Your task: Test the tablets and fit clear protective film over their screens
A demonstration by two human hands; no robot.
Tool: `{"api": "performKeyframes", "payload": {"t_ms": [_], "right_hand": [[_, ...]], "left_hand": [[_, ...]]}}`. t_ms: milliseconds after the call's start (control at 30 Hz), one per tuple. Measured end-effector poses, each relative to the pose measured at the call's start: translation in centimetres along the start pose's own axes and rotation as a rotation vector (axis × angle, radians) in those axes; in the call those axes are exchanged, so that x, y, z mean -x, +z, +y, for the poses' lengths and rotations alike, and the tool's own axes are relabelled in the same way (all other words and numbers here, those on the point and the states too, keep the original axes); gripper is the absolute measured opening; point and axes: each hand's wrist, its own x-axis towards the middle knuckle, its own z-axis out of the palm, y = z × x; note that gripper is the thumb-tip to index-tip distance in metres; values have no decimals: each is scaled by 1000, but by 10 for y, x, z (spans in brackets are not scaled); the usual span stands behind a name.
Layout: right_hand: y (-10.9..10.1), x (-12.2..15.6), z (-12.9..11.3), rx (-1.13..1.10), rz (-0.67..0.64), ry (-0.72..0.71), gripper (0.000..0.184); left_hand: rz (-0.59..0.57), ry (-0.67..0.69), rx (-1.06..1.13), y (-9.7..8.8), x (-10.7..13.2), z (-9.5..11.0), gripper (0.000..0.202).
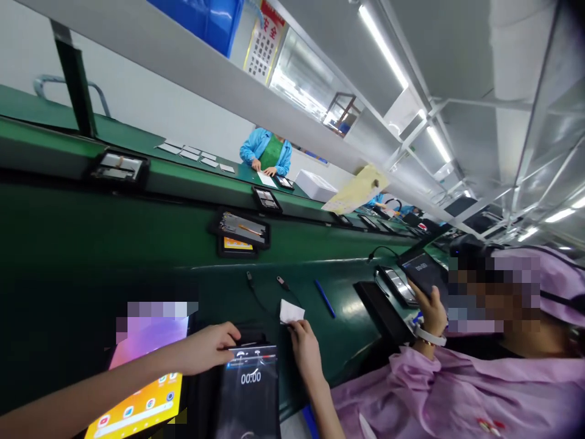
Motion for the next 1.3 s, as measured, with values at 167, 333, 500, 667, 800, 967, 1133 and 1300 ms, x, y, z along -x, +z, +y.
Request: {"api": "performKeyframes", "payload": {"t_ms": [167, 333, 500, 667, 800, 967, 1133, 1300], "right_hand": [[3, 1, -12, -34, 22, 20, 36], [-13, -19, -29, -138, -4, 46, 42], [-19, -59, -54, -267, -63, 102, 51], [-32, -96, -103, -350, -67, 19, 45], [-56, -96, -154, -361, -130, -128, 31], [-77, -77, -189, -332, -329, -244, 18], [-91, -86, -180, -403, -471, -198, 24], [-80, -113, -165, -430, -610, -226, 38]], "left_hand": [[18, -32, 17, 2, -17, -23, 40], [72, -89, 92, -7, -31, -25, 37], [260, -93, 199, -29, -49, -7, 26], [500, 69, 346, -35, -41, 34, 41], [539, 331, 410, -17, -18, 63, 46], [544, 427, 401, -2, -2, 63, 42], [559, 432, 334, -2, 3, 60, 40], [593, 469, 237, 15, 21, 63, 31]]}}
